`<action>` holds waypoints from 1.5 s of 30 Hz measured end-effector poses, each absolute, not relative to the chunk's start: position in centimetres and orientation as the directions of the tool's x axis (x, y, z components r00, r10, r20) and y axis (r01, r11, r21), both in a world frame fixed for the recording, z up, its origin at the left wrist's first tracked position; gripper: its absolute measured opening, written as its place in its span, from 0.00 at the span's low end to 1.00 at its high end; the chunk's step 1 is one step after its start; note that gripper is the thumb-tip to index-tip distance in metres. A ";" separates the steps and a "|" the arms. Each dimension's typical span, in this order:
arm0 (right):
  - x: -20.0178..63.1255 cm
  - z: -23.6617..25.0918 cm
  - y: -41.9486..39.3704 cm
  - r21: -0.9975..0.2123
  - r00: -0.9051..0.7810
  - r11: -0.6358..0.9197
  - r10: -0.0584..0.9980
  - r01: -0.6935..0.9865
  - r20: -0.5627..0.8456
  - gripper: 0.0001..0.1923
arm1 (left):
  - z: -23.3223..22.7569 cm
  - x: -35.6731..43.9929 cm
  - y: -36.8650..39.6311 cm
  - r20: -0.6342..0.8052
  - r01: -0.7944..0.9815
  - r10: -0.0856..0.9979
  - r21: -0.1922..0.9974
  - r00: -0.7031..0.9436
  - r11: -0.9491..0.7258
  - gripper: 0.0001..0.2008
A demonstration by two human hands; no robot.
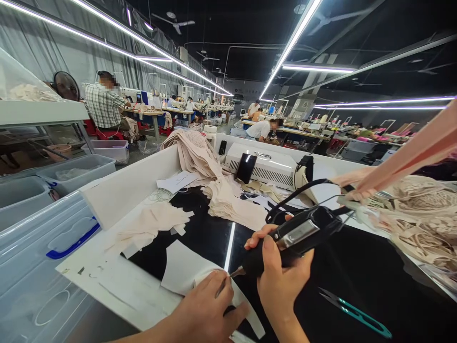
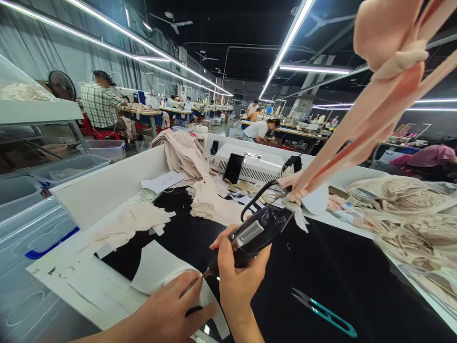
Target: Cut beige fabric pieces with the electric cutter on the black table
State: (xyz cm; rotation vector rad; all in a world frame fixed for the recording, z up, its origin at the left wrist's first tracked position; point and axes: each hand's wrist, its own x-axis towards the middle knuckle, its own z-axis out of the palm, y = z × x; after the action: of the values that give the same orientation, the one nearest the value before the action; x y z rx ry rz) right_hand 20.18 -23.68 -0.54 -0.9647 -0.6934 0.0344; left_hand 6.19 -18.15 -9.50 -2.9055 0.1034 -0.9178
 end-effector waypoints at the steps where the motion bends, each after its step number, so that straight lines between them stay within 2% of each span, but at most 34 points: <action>1: 20.2 -0.5 -23.7 -0.766 0.784 0.582 0.327 0.273 0.527 0.14 | -9.6 6.2 -18.1 0.565 -0.033 -0.089 -0.108 0.820 -0.994 0.33; 4: 20.3 -0.4 -24.0 -0.776 0.790 0.568 0.327 0.274 0.519 0.14 | -9.6 6.2 -18.1 0.540 -0.033 -0.091 -0.116 0.837 -0.993 0.37; 8: 20.5 -0.3 -24.5 -0.777 0.817 0.572 0.296 0.263 0.495 0.23 | -9.1 6.0 -18.3 0.530 -0.028 -0.095 -0.134 0.842 -0.991 0.38; 10: 20.5 -0.3 -24.7 -0.772 0.816 0.583 0.298 0.255 0.495 0.25 | -9.0 5.9 -18.3 0.536 -0.020 -0.089 -0.133 0.840 -0.991 0.36; 13: 20.3 -0.4 -24.7 -0.772 0.809 0.585 0.315 0.246 0.497 0.25 | -9.2 6.0 -18.3 0.544 -0.021 -0.088 -0.128 0.834 -0.992 0.35; 18: 20.3 -0.4 -24.6 -0.779 0.802 0.564 0.314 0.272 0.508 0.18 | -9.0 6.1 -18.4 0.538 -0.031 -0.076 -0.092 0.840 -0.995 0.38; 21: 20.5 -0.5 -24.4 -0.776 0.791 0.562 0.319 0.286 0.522 0.15 | -6.9 5.7 -18.3 0.458 -0.076 -0.048 0.042 0.888 -0.996 0.32; 23: 20.9 -0.5 -24.3 -0.772 0.784 0.565 0.323 0.290 0.531 0.13 | -5.2 5.2 -17.6 0.361 -0.048 0.039 0.229 0.932 -0.972 0.21; 25: 21.3 -0.4 -24.1 -0.767 0.772 0.570 0.330 0.296 0.543 0.13 | -4.0 4.6 -16.5 0.338 -0.030 0.071 0.284 0.938 -0.958 0.12; 26: 21.6 -0.3 -24.0 -0.766 0.767 0.569 0.333 0.300 0.548 0.14 | -3.7 4.4 -15.9 0.337 -0.054 0.047 0.282 0.940 -0.958 0.11; 28: 21.9 0.1 -24.1 -0.769 0.774 0.556 0.319 0.316 0.548 0.15 | -3.6 3.9 -14.7 0.285 -0.072 0.015 0.292 0.958 -0.954 0.16; 31: 22.1 0.9 -24.9 -0.786 0.811 0.525 0.271 0.327 0.518 0.16 | -3.9 3.4 -13.9 0.199 -0.005 0.044 0.242 0.979 -0.970 0.22; 35: 21.4 1.5 -26.9 -0.807 0.842 0.522 0.275 0.275 0.465 0.20 | -3.5 3.1 -15.5 0.117 0.155 0.167 0.105 0.979 -0.982 0.14; 38: 20.7 1.2 -28.2 -0.809 0.827 0.536 0.322 0.243 0.461 0.24 | -2.9 3.0 -16.9 0.096 0.234 0.244 0.109 0.965 -0.966 0.06; 41: 20.2 0.6 -28.8 -0.804 0.815 0.545 0.338 0.239 0.471 0.23 | -2.6 2.9 -17.4 0.098 0.234 0.245 0.115 0.965 -0.965 0.03; 45: 20.3 0.2 -28.6 -0.788 0.822 0.563 0.307 0.250 0.480 0.24 | -2.8 2.8 -17.3 0.116 0.205 0.213 0.078 0.970 -0.976 0.03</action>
State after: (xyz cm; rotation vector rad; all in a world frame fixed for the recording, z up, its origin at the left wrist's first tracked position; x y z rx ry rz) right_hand 20.28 -28.62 0.20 -0.9906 -0.6318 0.0362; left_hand 2.78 -17.26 -2.77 -3.1833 -0.3385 -0.1993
